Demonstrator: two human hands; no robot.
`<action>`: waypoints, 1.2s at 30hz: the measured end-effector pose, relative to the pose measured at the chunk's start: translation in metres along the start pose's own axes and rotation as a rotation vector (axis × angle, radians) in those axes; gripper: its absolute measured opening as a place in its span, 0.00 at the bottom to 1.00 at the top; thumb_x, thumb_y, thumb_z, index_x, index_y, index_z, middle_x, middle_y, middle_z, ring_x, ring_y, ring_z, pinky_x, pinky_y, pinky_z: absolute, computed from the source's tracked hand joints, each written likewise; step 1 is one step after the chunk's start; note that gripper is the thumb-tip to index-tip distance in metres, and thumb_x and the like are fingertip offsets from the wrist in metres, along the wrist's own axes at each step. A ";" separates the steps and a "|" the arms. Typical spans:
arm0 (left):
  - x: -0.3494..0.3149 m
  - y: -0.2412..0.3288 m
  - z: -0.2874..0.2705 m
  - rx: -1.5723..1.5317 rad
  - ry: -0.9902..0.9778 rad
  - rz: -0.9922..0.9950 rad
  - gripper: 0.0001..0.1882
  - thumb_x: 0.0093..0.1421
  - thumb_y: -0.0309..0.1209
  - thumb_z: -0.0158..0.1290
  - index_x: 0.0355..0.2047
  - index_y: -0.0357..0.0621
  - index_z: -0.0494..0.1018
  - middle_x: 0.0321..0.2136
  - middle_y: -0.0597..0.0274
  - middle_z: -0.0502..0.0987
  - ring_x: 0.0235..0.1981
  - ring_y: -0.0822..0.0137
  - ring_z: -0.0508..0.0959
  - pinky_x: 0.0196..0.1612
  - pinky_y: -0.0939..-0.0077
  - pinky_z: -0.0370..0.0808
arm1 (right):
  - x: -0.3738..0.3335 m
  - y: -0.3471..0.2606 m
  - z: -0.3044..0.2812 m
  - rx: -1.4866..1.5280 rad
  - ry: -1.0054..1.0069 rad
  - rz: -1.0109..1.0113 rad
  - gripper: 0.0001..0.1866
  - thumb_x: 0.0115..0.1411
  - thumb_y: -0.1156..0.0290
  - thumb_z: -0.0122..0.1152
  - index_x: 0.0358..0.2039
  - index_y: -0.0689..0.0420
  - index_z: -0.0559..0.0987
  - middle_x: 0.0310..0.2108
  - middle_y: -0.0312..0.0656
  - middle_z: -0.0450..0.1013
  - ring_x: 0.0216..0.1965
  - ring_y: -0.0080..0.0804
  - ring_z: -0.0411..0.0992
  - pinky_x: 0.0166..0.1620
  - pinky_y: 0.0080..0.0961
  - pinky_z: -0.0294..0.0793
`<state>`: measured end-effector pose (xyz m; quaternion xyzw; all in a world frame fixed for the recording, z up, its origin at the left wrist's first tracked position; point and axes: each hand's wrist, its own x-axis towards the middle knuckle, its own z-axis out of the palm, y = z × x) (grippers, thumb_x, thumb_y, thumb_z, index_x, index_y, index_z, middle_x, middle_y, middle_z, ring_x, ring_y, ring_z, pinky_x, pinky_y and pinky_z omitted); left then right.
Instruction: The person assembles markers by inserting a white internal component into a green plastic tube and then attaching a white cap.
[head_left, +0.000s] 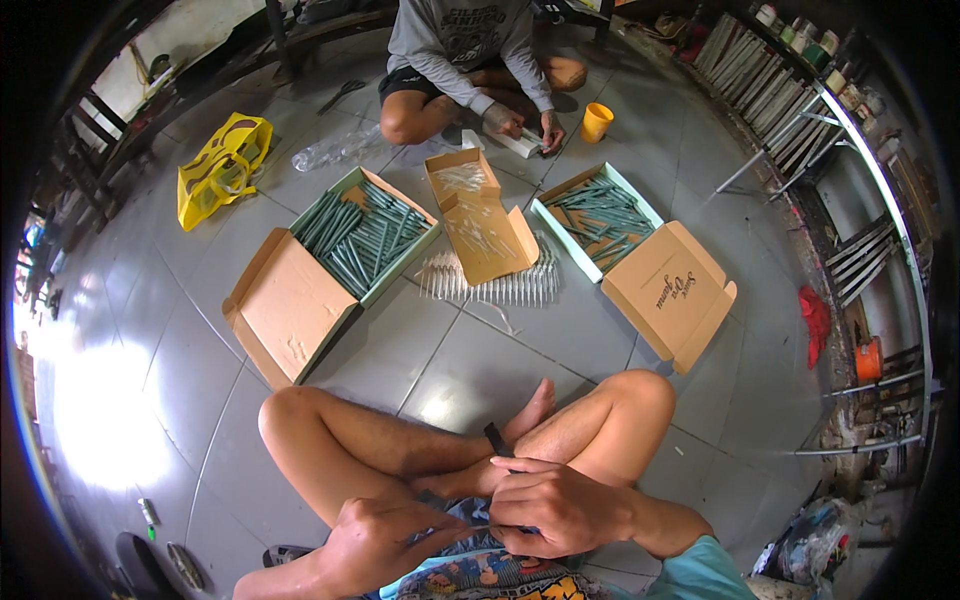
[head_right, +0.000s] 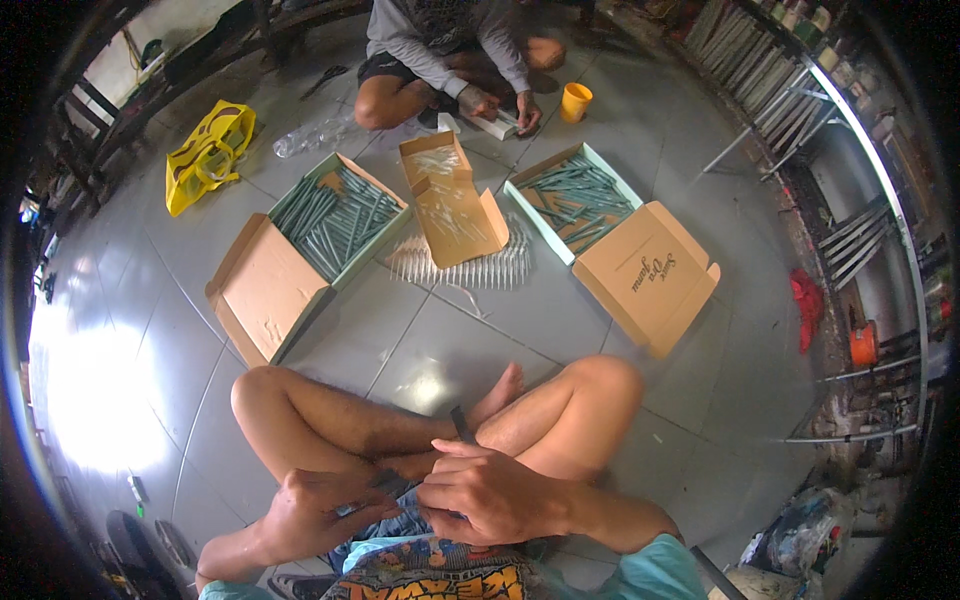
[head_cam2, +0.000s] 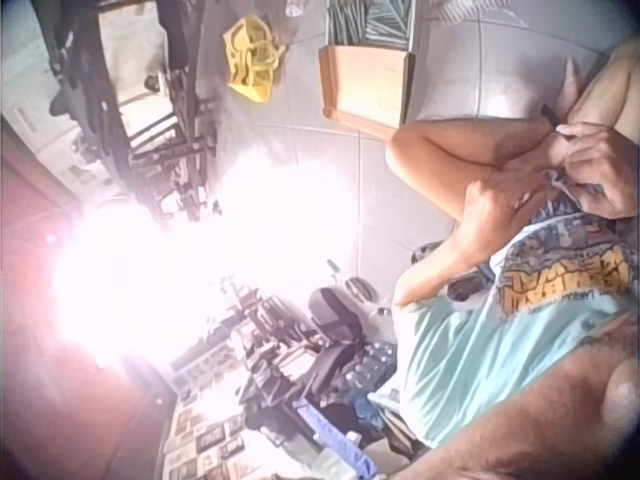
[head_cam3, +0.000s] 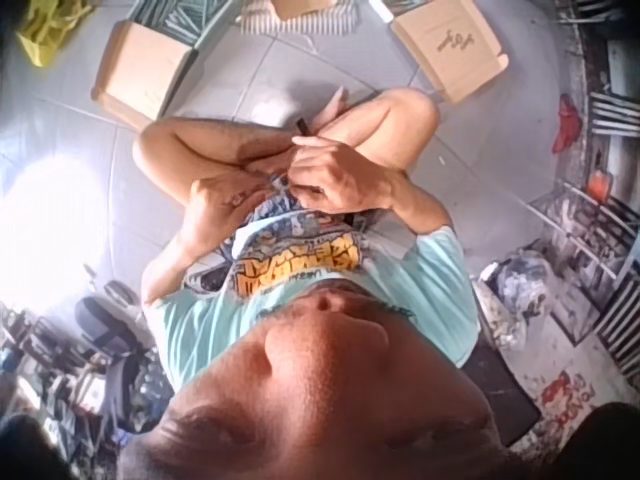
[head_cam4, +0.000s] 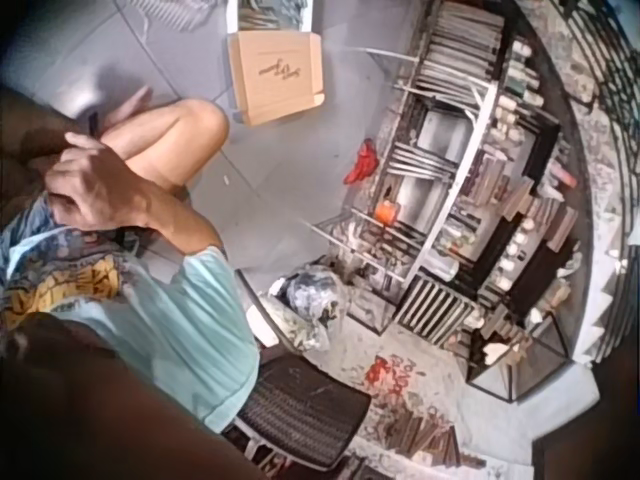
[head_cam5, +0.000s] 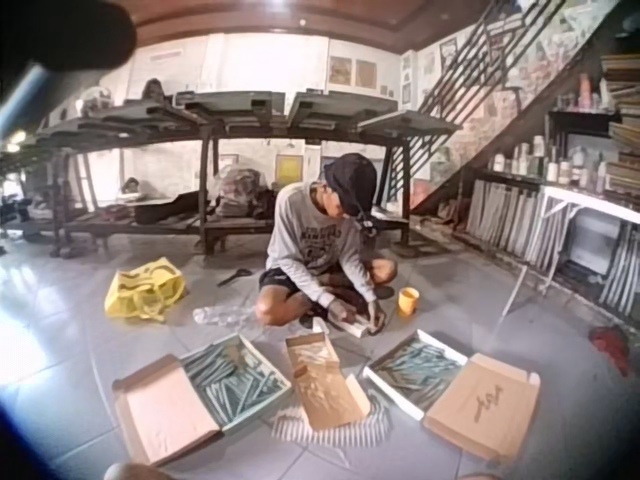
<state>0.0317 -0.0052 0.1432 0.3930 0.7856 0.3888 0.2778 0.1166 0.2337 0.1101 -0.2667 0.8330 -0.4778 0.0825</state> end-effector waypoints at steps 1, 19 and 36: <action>-0.001 0.005 -0.005 -0.015 -0.002 -0.016 0.07 0.54 0.31 0.67 0.31 0.42 0.85 0.25 0.59 0.83 0.24 0.64 0.82 0.29 0.73 0.79 | -0.001 0.001 -0.001 0.042 -0.010 -0.012 0.06 0.57 0.71 0.60 0.30 0.61 0.75 0.28 0.43 0.72 0.35 0.41 0.75 0.63 0.53 0.66; -0.040 -0.029 -0.036 0.056 0.218 -0.180 0.04 0.54 0.30 0.66 0.29 0.44 0.85 0.24 0.56 0.83 0.25 0.62 0.83 0.32 0.72 0.80 | -0.065 0.013 -0.034 -0.066 -0.040 0.462 0.10 0.57 0.65 0.61 0.33 0.57 0.76 0.31 0.43 0.74 0.35 0.43 0.74 0.52 0.45 0.71; 0.004 0.006 -0.001 0.174 0.084 0.300 0.06 0.49 0.26 0.67 0.28 0.40 0.82 0.24 0.57 0.82 0.24 0.61 0.82 0.28 0.70 0.79 | 0.000 -0.014 0.004 -0.267 0.013 -0.108 0.07 0.57 0.70 0.61 0.30 0.58 0.74 0.24 0.36 0.67 0.32 0.34 0.72 0.65 0.51 0.62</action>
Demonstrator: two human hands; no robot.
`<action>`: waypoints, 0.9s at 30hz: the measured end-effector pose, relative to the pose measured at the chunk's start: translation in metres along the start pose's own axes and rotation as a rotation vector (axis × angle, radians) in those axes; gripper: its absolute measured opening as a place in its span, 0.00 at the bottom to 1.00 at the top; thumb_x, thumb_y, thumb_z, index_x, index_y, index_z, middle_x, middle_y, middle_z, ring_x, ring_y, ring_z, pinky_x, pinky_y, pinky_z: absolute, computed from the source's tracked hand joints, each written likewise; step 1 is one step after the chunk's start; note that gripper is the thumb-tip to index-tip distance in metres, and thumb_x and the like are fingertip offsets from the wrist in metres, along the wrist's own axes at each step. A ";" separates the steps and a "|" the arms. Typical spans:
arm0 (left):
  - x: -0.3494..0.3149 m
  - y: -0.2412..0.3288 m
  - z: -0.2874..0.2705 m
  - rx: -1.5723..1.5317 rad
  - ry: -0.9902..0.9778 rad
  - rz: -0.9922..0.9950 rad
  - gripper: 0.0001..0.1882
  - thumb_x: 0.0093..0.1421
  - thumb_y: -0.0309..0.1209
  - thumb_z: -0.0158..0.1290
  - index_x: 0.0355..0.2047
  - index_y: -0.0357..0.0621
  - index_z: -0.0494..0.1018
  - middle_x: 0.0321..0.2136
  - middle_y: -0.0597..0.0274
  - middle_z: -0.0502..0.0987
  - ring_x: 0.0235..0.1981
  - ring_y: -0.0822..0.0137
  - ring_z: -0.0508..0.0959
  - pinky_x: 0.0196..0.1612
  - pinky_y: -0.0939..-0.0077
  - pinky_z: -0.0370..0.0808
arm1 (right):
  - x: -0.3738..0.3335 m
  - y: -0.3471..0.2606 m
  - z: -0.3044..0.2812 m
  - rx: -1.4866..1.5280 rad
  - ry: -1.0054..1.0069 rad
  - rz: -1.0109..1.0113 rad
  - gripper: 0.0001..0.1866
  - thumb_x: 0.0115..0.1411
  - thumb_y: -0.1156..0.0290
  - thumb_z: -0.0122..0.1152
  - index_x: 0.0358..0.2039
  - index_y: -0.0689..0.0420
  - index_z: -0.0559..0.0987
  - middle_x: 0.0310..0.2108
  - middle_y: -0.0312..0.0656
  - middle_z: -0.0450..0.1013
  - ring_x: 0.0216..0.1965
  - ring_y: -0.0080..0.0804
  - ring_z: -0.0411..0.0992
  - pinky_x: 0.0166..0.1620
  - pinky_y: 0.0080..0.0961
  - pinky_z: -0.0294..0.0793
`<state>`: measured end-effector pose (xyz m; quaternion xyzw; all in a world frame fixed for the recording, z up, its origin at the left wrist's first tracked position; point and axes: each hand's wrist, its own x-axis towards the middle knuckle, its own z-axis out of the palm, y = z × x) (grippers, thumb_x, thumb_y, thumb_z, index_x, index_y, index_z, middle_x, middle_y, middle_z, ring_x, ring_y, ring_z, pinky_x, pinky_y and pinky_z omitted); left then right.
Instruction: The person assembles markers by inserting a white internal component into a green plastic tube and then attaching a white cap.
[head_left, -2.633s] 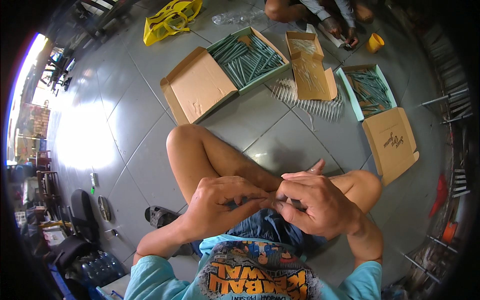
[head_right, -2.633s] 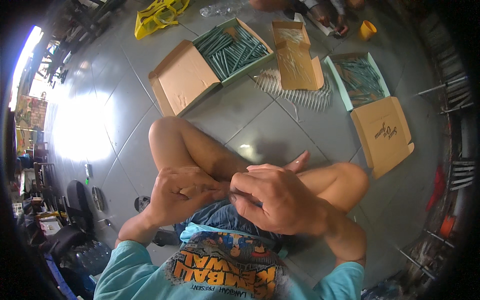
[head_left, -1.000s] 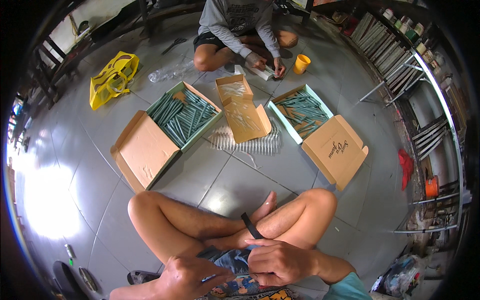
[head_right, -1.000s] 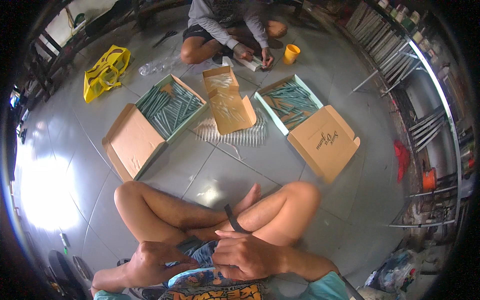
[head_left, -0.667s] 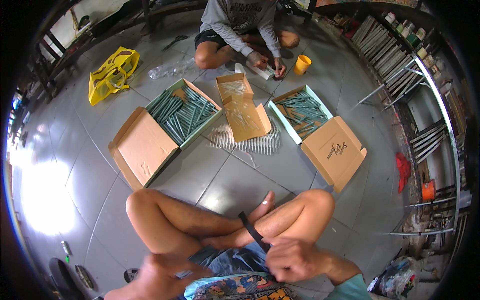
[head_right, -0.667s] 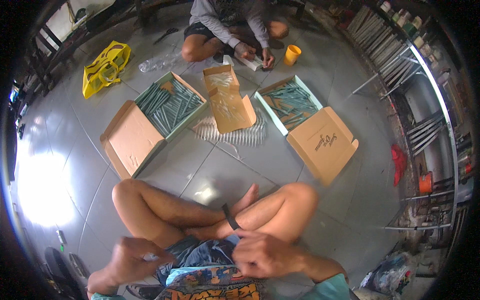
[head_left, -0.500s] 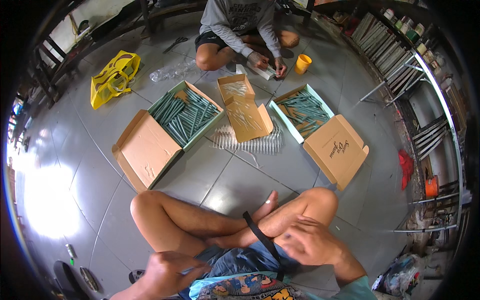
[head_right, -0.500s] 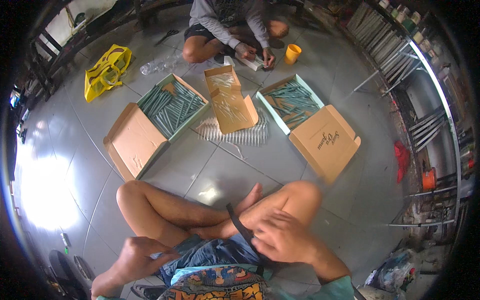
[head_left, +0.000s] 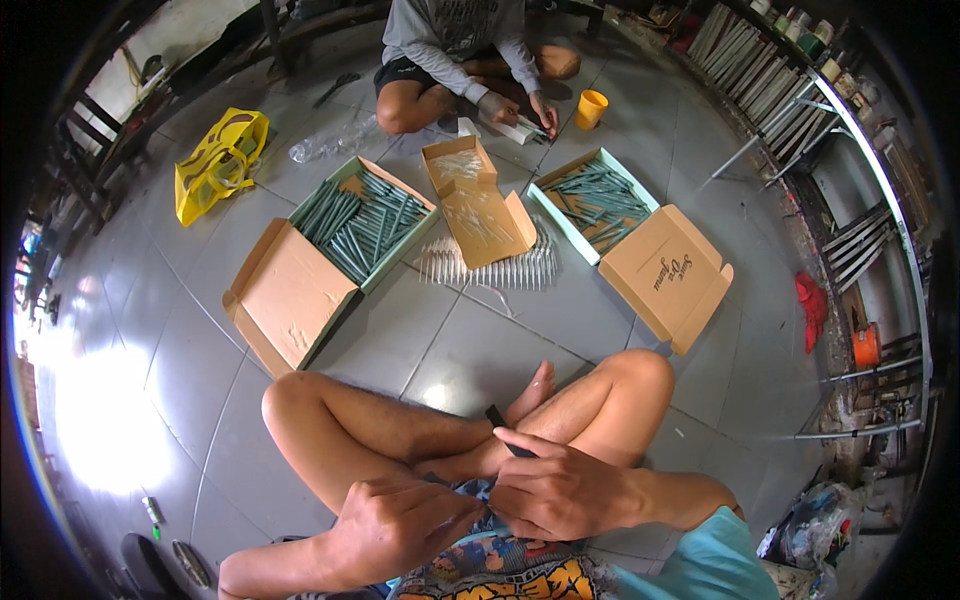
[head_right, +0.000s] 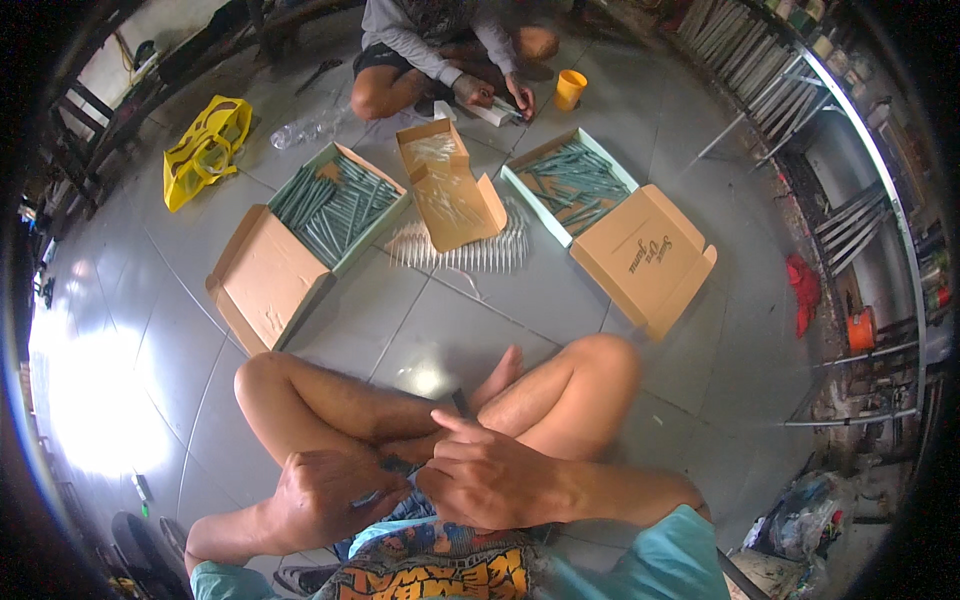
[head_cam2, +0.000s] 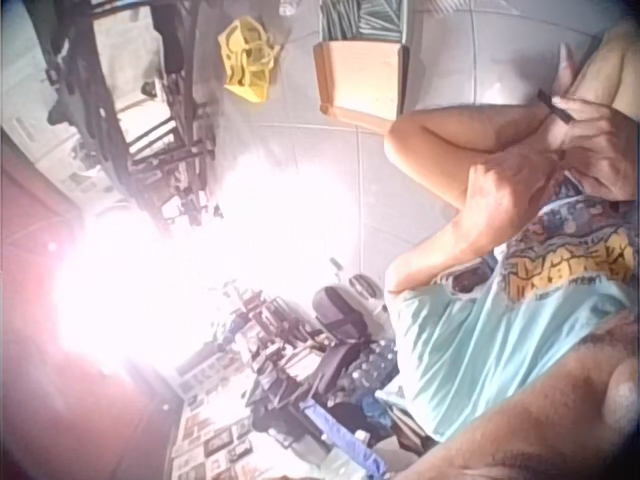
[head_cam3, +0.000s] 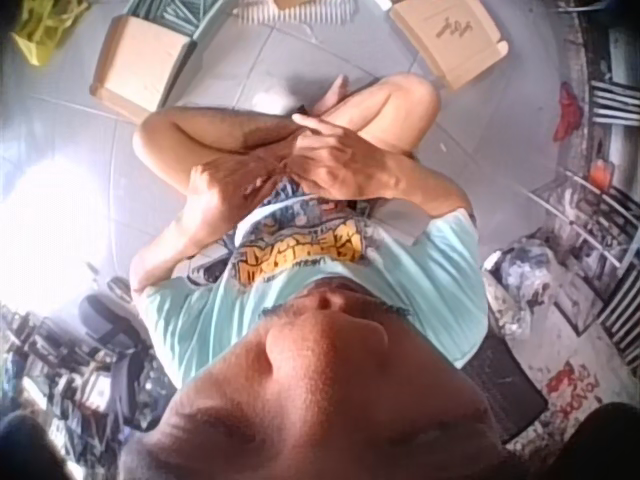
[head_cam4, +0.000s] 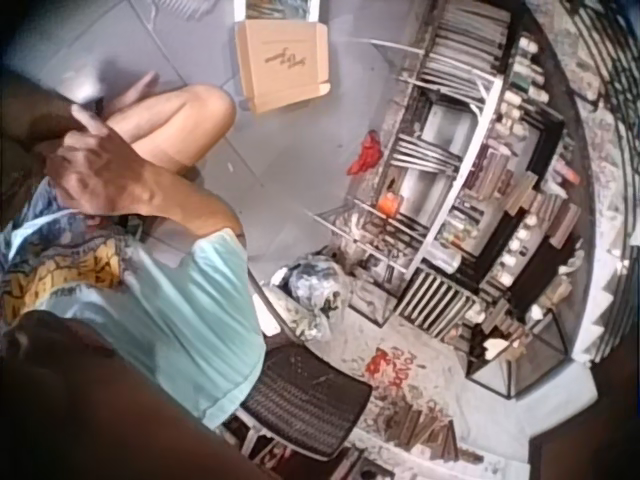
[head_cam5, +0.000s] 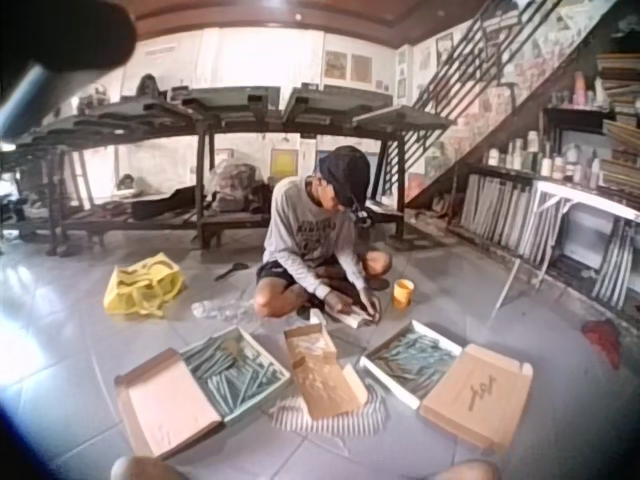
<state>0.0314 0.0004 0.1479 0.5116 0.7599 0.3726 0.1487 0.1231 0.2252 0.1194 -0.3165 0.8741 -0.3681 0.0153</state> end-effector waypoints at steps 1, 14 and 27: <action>-0.002 0.002 -0.003 0.020 -0.023 0.004 0.06 0.49 0.25 0.67 0.28 0.40 0.82 0.24 0.57 0.82 0.24 0.61 0.82 0.28 0.71 0.79 | 0.000 0.000 -0.001 0.078 -0.005 -0.003 0.07 0.57 0.70 0.61 0.29 0.58 0.72 0.21 0.38 0.65 0.29 0.36 0.71 0.65 0.53 0.63; 0.020 -0.007 -0.009 -0.117 0.145 -0.254 0.14 0.57 0.28 0.64 0.41 0.34 0.78 0.29 0.55 0.83 0.28 0.63 0.84 0.26 0.72 0.80 | 0.018 0.014 -0.028 0.107 0.110 0.169 0.04 0.57 0.80 0.50 0.26 0.61 0.72 0.24 0.42 0.71 0.31 0.45 0.75 0.63 0.52 0.65; 0.029 -0.017 -0.009 -0.322 0.111 -0.082 0.11 0.54 0.22 0.64 0.38 0.34 0.80 0.27 0.55 0.82 0.27 0.61 0.83 0.30 0.72 0.80 | 0.024 0.014 -0.024 0.134 0.143 0.105 0.02 0.57 0.75 0.54 0.29 0.59 0.73 0.24 0.41 0.71 0.31 0.41 0.75 0.62 0.51 0.64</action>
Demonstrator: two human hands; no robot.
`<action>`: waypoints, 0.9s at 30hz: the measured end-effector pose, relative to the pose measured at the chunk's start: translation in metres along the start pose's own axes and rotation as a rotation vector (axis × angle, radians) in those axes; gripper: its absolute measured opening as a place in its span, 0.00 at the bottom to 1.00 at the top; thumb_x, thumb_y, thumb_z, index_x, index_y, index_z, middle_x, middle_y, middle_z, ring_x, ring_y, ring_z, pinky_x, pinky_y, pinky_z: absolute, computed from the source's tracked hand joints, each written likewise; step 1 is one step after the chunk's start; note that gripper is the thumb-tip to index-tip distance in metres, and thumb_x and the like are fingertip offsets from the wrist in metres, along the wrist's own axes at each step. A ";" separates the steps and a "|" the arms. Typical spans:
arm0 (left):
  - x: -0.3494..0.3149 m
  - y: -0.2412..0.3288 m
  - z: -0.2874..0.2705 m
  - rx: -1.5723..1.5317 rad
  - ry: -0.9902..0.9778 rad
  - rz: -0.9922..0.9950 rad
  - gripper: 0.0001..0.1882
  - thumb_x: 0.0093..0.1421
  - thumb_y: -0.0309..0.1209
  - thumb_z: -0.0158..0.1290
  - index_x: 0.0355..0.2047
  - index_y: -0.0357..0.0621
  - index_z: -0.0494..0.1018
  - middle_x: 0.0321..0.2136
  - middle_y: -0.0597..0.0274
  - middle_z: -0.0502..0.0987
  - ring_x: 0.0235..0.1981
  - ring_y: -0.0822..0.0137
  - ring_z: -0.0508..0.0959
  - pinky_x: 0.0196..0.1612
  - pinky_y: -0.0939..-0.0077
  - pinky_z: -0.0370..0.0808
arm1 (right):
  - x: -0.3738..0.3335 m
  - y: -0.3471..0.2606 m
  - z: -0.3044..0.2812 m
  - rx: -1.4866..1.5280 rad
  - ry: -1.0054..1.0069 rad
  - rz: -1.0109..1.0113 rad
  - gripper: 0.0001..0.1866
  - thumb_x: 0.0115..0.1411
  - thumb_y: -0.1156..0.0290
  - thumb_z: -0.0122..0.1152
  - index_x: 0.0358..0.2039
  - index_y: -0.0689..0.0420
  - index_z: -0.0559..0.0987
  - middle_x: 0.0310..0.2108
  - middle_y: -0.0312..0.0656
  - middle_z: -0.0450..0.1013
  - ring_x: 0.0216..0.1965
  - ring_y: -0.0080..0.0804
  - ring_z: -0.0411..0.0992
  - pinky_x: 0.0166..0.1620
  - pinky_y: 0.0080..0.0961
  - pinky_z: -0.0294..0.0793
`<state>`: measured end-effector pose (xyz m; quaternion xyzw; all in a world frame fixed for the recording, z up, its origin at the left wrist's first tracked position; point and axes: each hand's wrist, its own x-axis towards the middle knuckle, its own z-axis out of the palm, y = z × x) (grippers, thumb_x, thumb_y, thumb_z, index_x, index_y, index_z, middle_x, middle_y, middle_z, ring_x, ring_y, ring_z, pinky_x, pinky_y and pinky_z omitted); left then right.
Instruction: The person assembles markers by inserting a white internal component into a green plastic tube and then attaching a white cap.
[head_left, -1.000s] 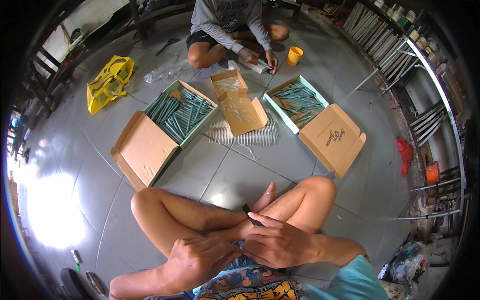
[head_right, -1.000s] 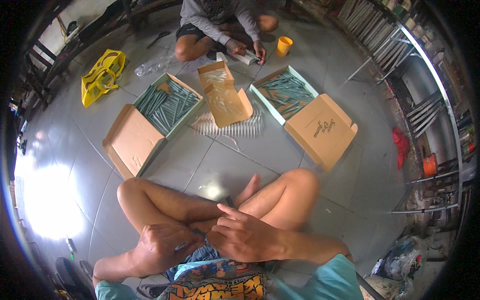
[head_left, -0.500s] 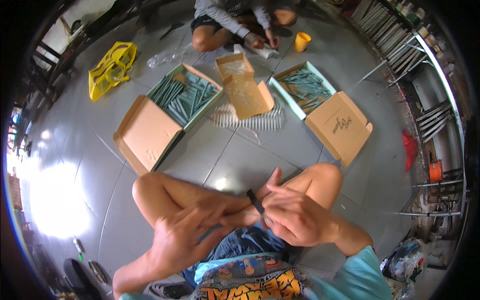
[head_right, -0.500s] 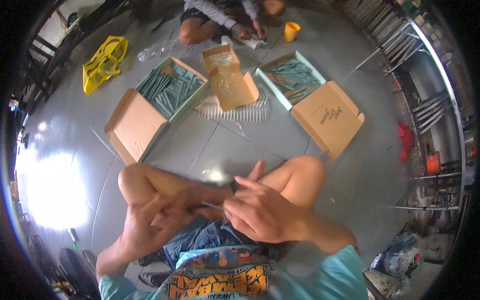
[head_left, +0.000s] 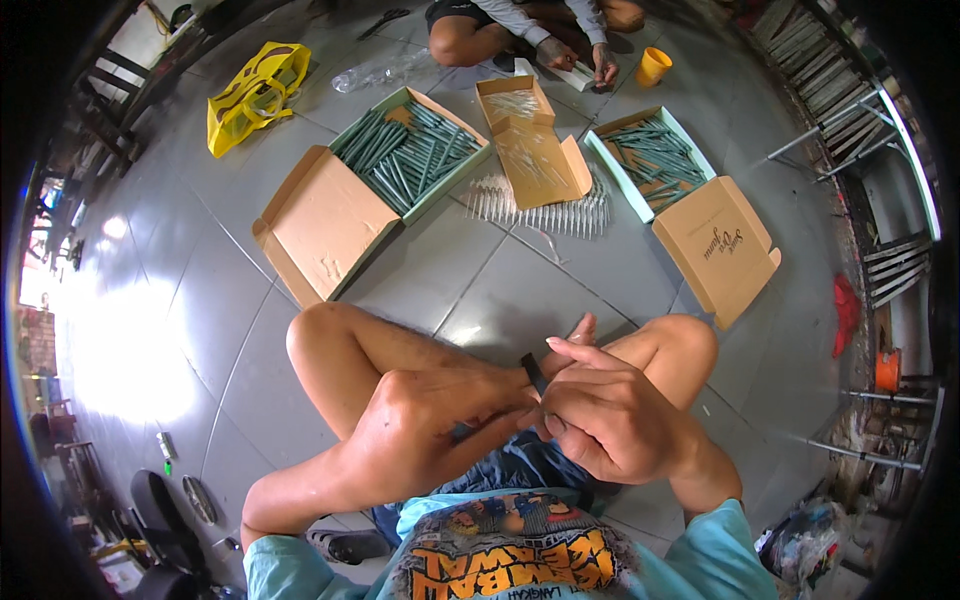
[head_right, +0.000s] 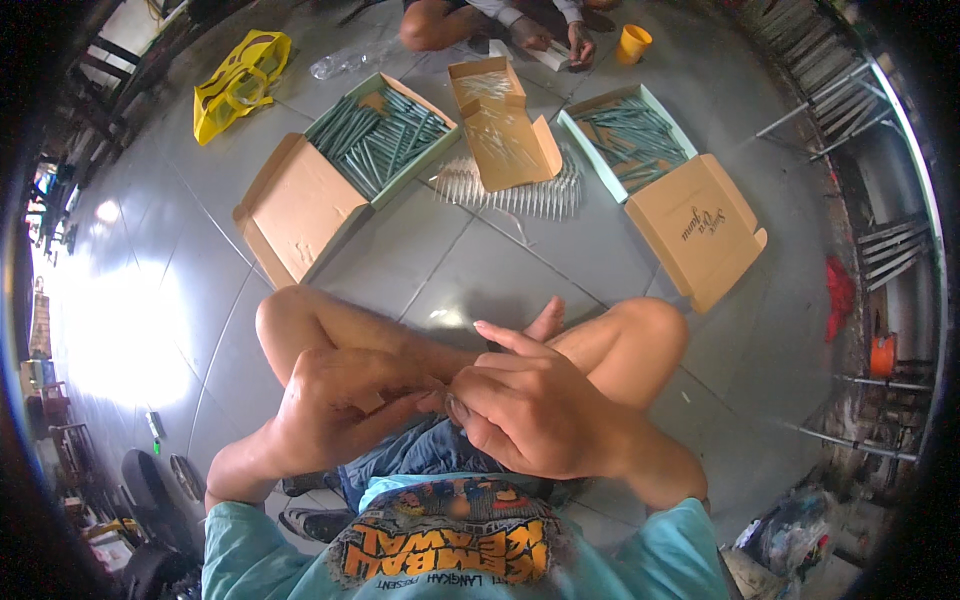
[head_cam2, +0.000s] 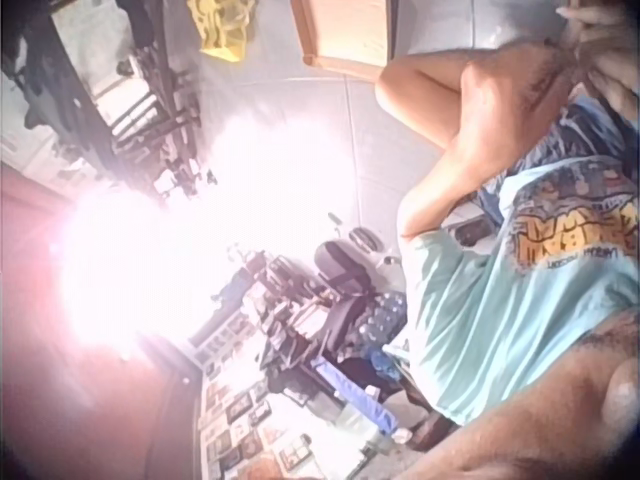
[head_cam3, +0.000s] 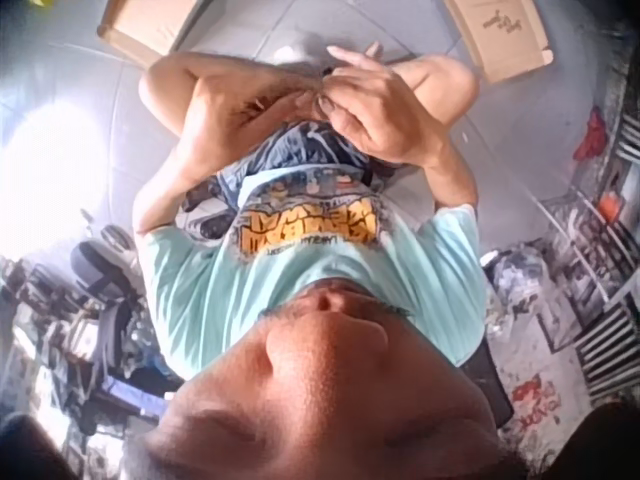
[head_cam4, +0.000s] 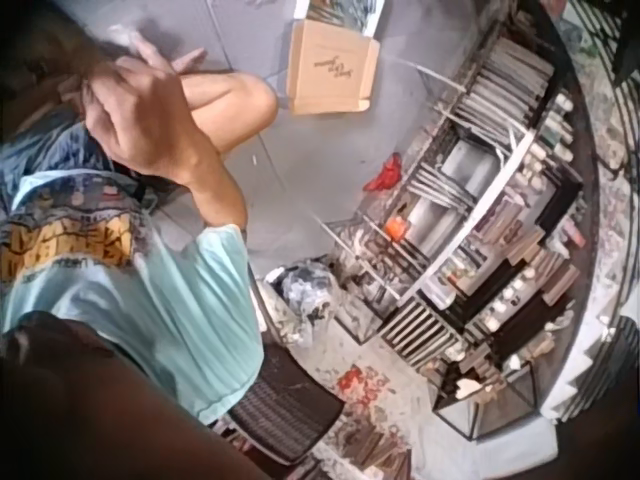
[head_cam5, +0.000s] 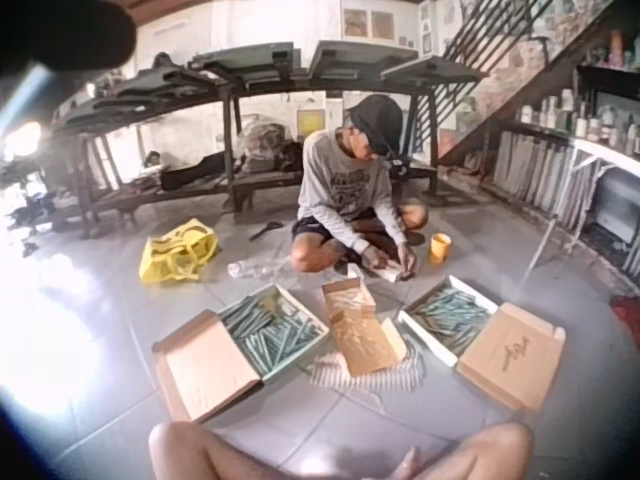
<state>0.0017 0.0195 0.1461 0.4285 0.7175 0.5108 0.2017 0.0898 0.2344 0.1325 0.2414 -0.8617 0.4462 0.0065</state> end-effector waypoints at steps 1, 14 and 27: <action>-0.001 -0.002 -0.001 0.041 0.009 0.074 0.10 0.54 0.22 0.64 0.37 0.34 0.80 0.26 0.55 0.81 0.27 0.61 0.83 0.30 0.72 0.80 | 0.000 -0.002 -0.001 -0.007 -0.031 0.010 0.02 0.57 0.76 0.54 0.29 0.60 0.73 0.24 0.41 0.71 0.31 0.41 0.75 0.62 0.51 0.64; -0.055 -0.008 -0.069 0.133 0.407 -0.286 0.05 0.59 0.24 0.60 0.34 0.34 0.83 0.28 0.57 0.84 0.25 0.71 0.82 0.31 0.77 0.79 | -0.084 0.030 0.004 -0.052 -0.125 0.592 0.10 0.68 0.69 0.50 0.38 0.61 0.77 0.29 0.44 0.77 0.34 0.44 0.78 0.55 0.47 0.70; 0.000 -0.076 0.017 0.631 0.518 0.529 0.17 0.57 0.38 0.61 0.41 0.40 0.82 0.33 0.58 0.82 0.29 0.64 0.82 0.25 0.75 0.74 | -0.009 0.031 0.039 1.168 0.604 0.576 0.23 0.72 0.57 0.49 0.54 0.65 0.74 0.38 0.51 0.78 0.34 0.36 0.81 0.42 0.25 0.79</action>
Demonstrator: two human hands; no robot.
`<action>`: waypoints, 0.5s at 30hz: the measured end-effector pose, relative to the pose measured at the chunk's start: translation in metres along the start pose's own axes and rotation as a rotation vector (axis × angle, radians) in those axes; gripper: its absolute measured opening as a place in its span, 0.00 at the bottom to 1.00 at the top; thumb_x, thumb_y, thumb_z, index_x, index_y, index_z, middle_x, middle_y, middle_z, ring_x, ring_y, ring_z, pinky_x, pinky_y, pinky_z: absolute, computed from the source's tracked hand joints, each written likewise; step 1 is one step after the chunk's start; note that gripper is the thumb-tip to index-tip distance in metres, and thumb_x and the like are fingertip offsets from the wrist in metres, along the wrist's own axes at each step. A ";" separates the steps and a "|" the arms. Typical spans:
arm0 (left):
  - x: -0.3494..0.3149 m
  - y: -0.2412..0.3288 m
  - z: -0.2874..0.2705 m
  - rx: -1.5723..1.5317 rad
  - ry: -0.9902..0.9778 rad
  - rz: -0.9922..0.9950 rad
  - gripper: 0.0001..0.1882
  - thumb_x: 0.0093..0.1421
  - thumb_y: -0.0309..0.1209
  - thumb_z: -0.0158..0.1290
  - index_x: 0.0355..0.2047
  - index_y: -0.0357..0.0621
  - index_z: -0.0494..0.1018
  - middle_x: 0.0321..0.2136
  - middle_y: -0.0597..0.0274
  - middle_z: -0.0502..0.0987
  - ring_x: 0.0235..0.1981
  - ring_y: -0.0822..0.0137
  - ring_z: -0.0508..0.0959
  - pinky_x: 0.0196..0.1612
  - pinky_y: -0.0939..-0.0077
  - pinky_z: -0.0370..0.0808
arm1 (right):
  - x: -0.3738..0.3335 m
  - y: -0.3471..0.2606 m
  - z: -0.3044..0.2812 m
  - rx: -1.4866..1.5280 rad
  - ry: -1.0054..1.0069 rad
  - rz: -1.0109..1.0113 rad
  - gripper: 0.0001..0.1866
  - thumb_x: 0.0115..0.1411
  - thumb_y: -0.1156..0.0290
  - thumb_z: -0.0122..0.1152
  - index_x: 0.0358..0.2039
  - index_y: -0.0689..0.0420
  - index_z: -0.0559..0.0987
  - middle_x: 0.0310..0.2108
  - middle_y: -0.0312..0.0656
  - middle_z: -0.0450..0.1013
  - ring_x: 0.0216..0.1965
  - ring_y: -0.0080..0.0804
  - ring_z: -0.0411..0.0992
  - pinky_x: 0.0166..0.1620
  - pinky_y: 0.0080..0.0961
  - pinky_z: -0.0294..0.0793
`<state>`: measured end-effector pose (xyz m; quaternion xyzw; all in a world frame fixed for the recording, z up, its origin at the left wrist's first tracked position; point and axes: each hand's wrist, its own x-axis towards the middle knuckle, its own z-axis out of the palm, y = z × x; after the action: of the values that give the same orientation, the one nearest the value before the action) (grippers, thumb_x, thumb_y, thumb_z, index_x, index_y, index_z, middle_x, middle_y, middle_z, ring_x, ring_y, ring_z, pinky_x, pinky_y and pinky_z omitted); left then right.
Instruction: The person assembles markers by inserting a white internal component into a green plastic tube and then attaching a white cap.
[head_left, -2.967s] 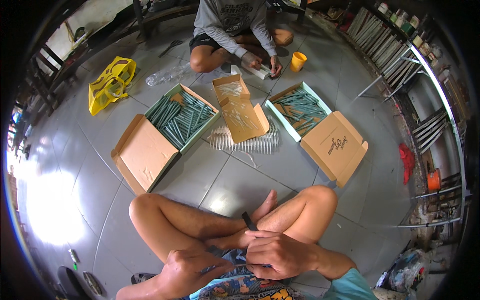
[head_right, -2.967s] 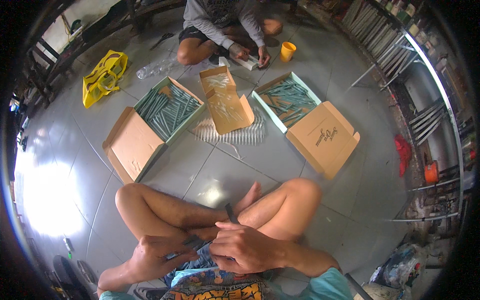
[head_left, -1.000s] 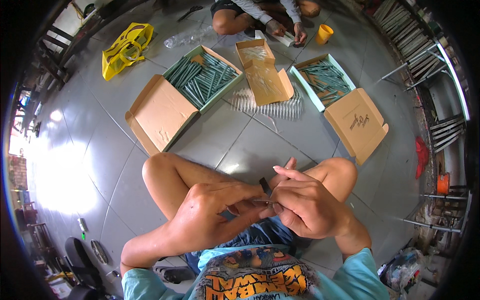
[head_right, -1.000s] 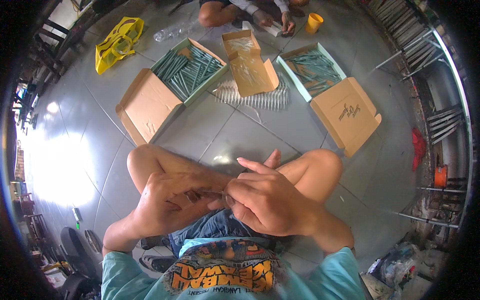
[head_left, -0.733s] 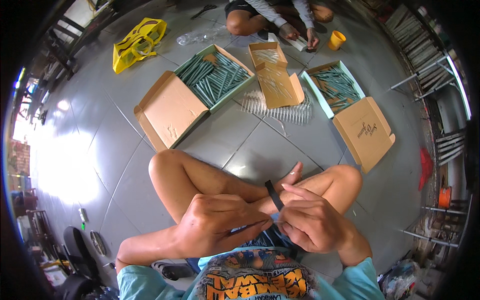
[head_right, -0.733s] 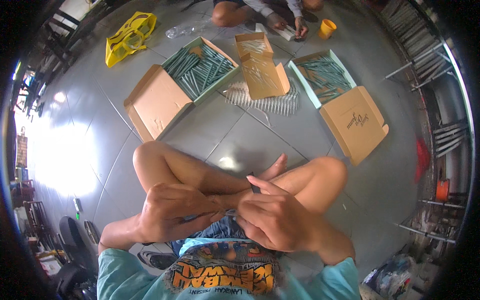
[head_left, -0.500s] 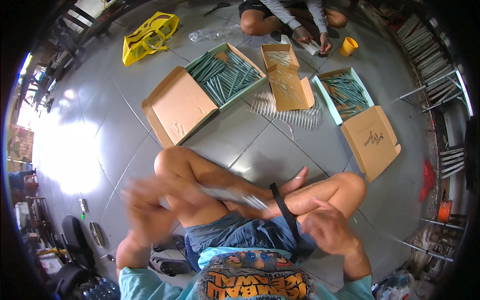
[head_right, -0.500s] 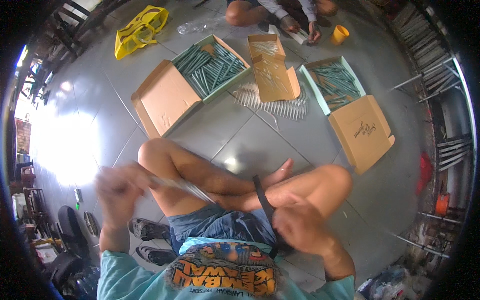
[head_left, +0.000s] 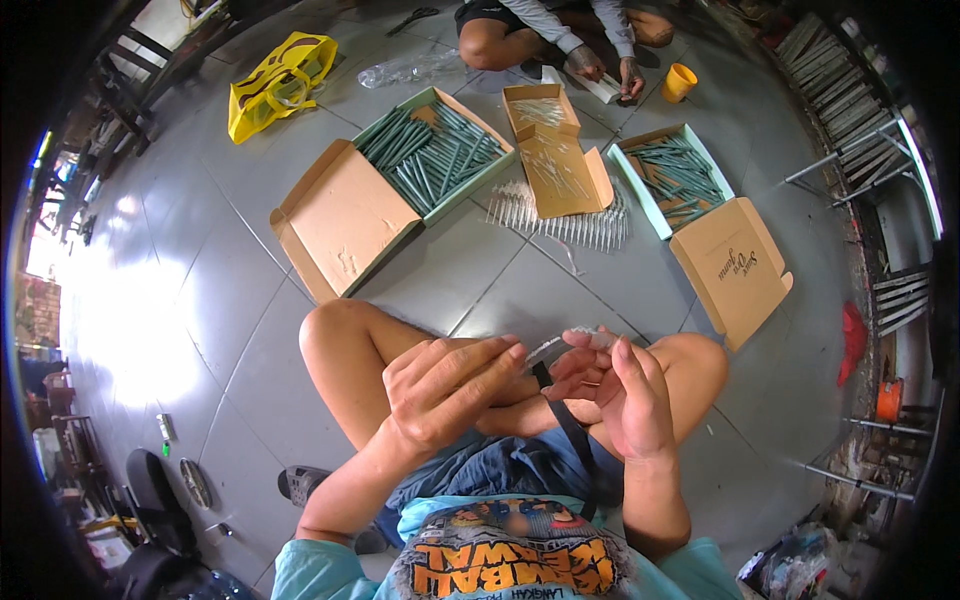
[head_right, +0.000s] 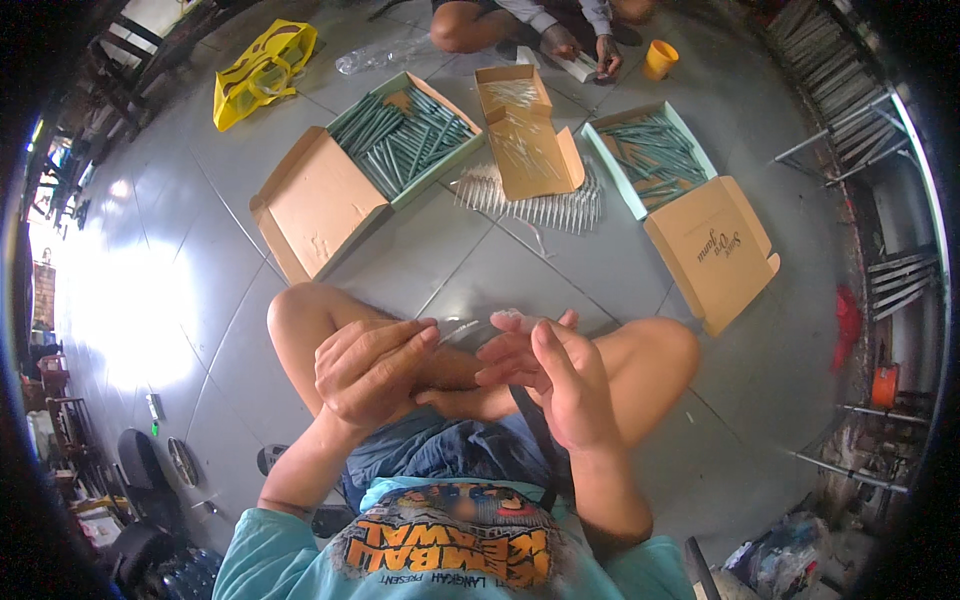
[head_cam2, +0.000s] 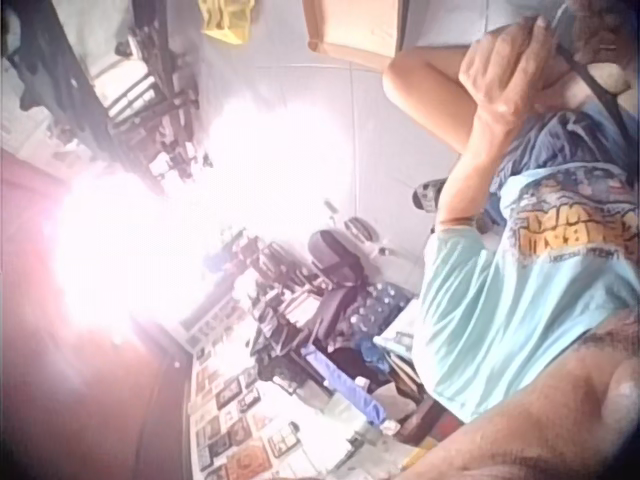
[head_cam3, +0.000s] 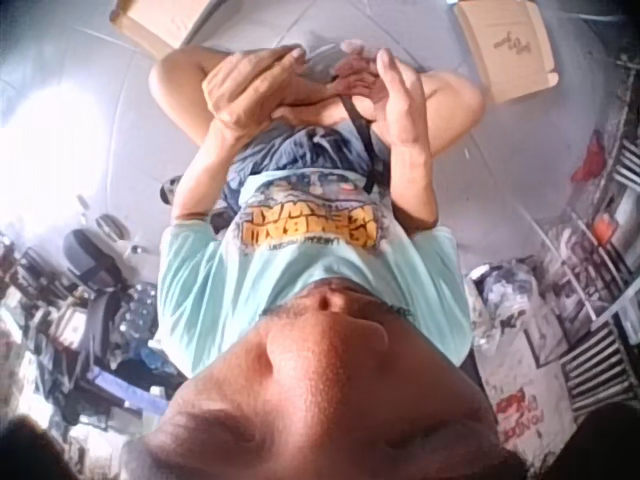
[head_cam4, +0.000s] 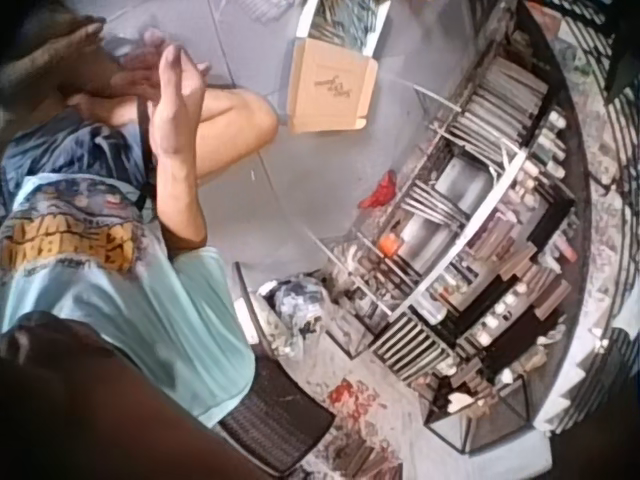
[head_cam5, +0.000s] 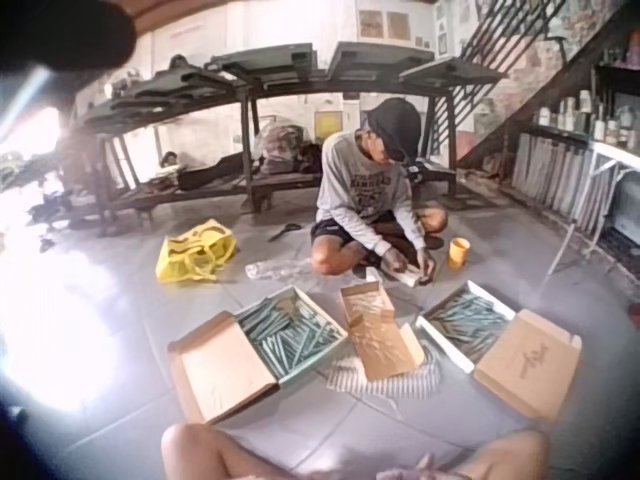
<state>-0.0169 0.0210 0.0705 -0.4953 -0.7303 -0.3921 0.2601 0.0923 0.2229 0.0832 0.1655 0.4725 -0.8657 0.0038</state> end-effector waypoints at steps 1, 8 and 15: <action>0.000 0.000 -0.002 -0.005 -0.031 0.025 0.17 0.53 0.35 0.60 0.41 0.40 0.81 0.34 0.58 0.82 0.29 0.65 0.82 0.25 0.77 0.74 | 0.001 0.001 0.000 0.019 0.011 0.013 0.22 0.72 0.58 0.50 0.52 0.65 0.75 0.36 0.49 0.78 0.34 0.36 0.80 0.40 0.25 0.79; -0.010 -0.004 0.002 -0.085 -0.114 0.081 0.17 0.47 0.27 0.59 0.40 0.38 0.81 0.36 0.58 0.83 0.30 0.67 0.83 0.26 0.80 0.75 | 0.006 0.011 0.002 0.033 0.137 0.037 0.12 0.68 0.65 0.59 0.38 0.64 0.80 0.29 0.44 0.78 0.27 0.30 0.78 0.33 0.21 0.79; -0.022 0.010 0.011 -0.506 -0.001 -0.953 0.13 0.61 0.23 0.60 0.45 0.28 0.77 0.38 0.52 0.82 0.37 0.66 0.83 0.38 0.76 0.79 | 0.004 0.012 0.000 -0.073 0.177 -0.181 0.08 0.66 0.71 0.60 0.35 0.64 0.80 0.27 0.41 0.78 0.27 0.23 0.75 0.34 0.20 0.77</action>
<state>0.0005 0.0208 0.0511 -0.1565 -0.7570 -0.6300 -0.0742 0.0906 0.2167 0.0725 0.1978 0.5152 -0.8266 -0.1101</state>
